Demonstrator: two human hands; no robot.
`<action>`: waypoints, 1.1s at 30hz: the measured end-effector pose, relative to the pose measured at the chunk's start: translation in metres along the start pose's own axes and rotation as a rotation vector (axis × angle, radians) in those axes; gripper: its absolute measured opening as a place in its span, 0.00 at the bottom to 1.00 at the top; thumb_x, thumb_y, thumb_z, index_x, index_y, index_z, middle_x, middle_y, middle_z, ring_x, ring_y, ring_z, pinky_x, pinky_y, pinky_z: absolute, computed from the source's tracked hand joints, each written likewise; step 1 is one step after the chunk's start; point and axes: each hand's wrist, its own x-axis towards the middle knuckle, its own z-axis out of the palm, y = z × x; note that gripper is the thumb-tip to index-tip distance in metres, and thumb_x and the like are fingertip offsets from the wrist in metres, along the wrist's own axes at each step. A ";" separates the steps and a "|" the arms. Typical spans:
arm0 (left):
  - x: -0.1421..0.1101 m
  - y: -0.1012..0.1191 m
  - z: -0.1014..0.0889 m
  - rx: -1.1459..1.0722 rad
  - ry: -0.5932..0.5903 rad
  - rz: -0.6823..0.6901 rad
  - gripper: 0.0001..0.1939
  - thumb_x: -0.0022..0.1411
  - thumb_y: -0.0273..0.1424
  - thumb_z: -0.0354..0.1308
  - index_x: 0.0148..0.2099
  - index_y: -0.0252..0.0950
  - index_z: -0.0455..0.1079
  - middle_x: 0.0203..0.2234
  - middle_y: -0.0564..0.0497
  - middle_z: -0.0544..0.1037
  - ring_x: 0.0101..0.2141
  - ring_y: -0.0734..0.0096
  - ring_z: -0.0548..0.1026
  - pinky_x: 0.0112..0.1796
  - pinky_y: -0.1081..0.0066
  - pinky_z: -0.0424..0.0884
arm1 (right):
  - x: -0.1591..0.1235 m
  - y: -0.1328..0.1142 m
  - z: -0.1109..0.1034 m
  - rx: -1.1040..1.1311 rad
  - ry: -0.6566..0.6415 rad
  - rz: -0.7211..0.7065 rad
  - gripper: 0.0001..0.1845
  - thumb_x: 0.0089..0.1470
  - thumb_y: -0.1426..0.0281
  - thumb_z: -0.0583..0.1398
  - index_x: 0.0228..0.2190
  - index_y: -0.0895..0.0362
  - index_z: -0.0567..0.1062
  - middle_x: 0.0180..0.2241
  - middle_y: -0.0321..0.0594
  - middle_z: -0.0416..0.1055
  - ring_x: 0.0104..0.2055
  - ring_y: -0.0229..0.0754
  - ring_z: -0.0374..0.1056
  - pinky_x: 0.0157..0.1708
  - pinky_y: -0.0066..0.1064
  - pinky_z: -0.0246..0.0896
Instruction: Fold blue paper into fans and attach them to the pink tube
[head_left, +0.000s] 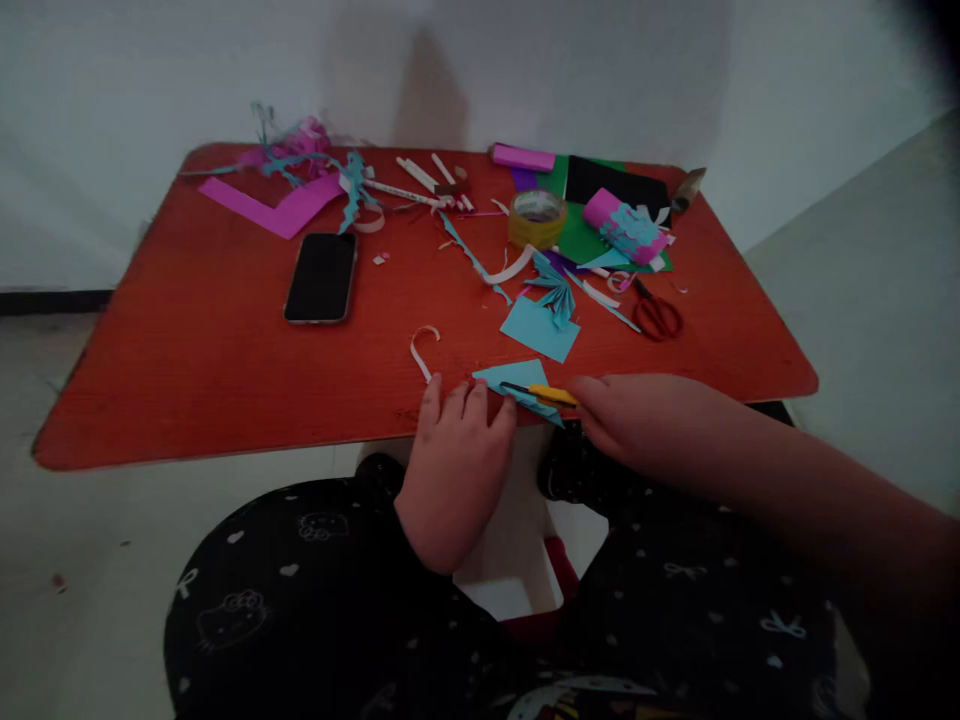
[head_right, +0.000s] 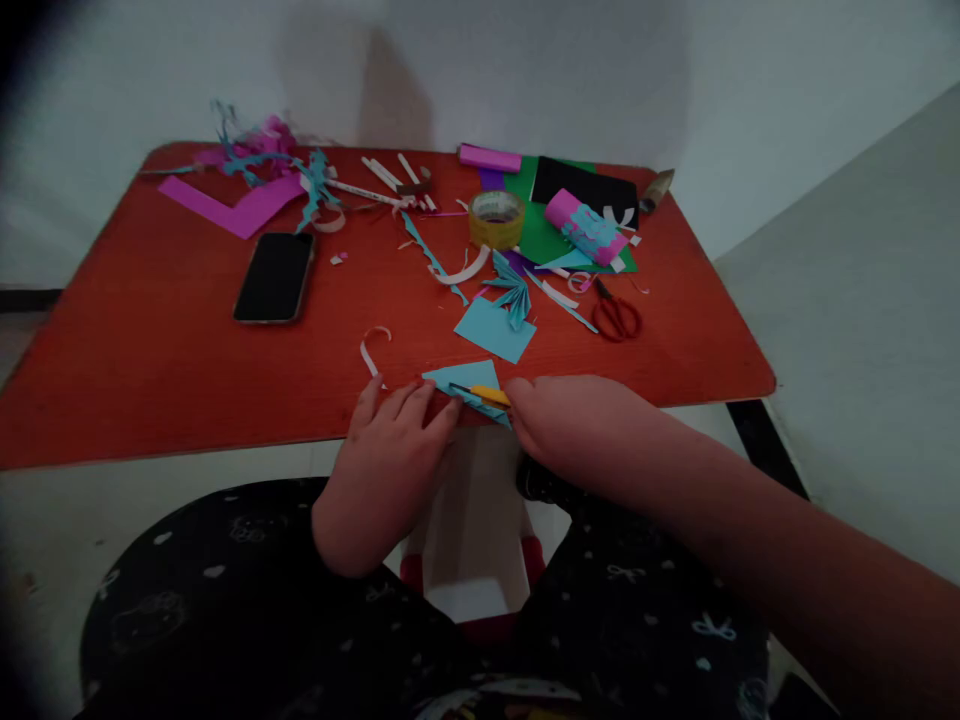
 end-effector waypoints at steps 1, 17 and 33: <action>0.000 0.000 0.000 -0.003 -0.001 0.001 0.21 0.71 0.32 0.52 0.63 0.38 0.70 0.58 0.37 0.74 0.59 0.48 0.72 0.66 0.42 0.54 | -0.001 0.001 0.001 0.005 0.002 -0.001 0.15 0.67 0.64 0.48 0.42 0.56 0.71 0.33 0.46 0.77 0.31 0.48 0.73 0.26 0.33 0.46; -0.001 -0.002 0.004 -0.033 0.018 0.005 0.22 0.70 0.32 0.53 0.64 0.37 0.70 0.59 0.35 0.73 0.59 0.47 0.71 0.66 0.40 0.52 | -0.014 0.009 0.010 -0.019 0.004 0.030 0.13 0.66 0.64 0.48 0.40 0.54 0.71 0.31 0.44 0.75 0.29 0.47 0.71 0.25 0.33 0.43; -0.001 -0.002 0.006 -0.003 0.018 0.012 0.21 0.72 0.33 0.51 0.63 0.37 0.71 0.59 0.35 0.73 0.59 0.46 0.71 0.66 0.40 0.52 | -0.030 0.016 0.016 -0.062 0.013 0.013 0.12 0.66 0.65 0.49 0.38 0.56 0.71 0.32 0.47 0.76 0.28 0.46 0.71 0.24 0.33 0.44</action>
